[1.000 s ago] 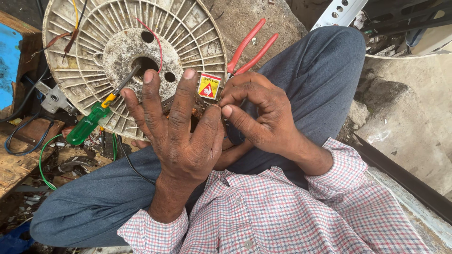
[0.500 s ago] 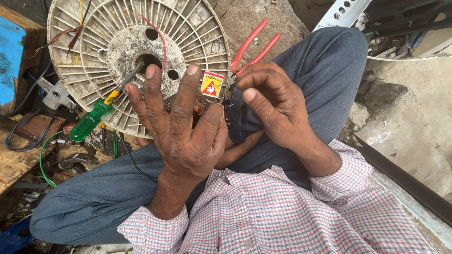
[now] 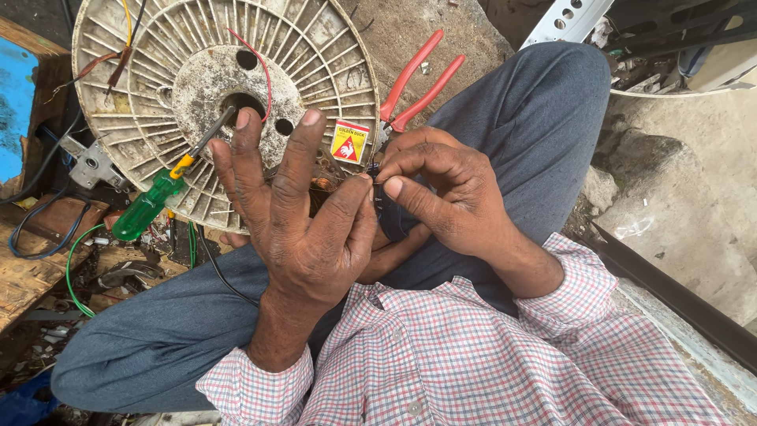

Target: The person sits on the ground repairing a fan motor, working on the copper windings of the motor stator. They pull and position wires, twist wire ends by hand, and hold the motor while manipulating its components, with a screwdriver resting in the fan hub and pliers lying nearby.

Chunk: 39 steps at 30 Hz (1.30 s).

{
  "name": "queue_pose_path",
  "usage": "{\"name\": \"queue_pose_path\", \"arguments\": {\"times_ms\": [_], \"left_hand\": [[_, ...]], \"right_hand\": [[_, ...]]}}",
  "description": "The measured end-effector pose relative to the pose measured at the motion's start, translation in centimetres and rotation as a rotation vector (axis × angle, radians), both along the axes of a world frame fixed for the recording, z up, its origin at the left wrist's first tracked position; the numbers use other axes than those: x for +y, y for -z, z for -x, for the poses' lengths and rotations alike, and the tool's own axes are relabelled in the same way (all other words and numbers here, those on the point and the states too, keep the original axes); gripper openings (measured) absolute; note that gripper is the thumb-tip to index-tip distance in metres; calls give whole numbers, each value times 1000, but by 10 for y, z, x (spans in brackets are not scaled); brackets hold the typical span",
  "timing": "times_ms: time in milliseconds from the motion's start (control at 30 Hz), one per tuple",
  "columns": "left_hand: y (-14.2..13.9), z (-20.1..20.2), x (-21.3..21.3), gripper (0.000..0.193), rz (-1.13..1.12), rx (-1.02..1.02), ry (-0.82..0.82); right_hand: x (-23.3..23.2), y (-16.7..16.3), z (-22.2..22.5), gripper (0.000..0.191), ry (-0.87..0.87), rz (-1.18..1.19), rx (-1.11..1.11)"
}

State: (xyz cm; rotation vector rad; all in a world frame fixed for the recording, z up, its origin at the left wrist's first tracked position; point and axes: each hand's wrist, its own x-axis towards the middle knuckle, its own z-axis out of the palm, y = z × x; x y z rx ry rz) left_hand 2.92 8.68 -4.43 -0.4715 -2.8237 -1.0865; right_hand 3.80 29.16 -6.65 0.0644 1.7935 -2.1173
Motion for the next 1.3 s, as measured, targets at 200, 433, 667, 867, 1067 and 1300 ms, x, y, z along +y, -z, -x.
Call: {"name": "queue_pose_path", "arguments": {"times_ms": [200, 433, 667, 867, 1067, 1300], "left_hand": [[6, -2, 2, 7, 39, 9, 7], [9, -4, 0, 8, 50, 17, 21], [9, -3, 0, 5, 67, 18, 36], [8, -2, 0, 5, 80, 15, 43], [4, 1, 0, 7, 43, -1, 31], [1, 0, -1, 3, 54, -47, 28]], "right_hand": [[-1, -4, 3, 11, -7, -40, 34], [-3, -18, 20, 34, 3, -257, 413], [-12, -17, 32, 26, -95, -384, 524], [-7, -16, 28, 27, -139, -422, 504], [4, -14, 28, 28, -40, -473, 473], [-2, -12, 25, 32, -87, -212, 389]]}}
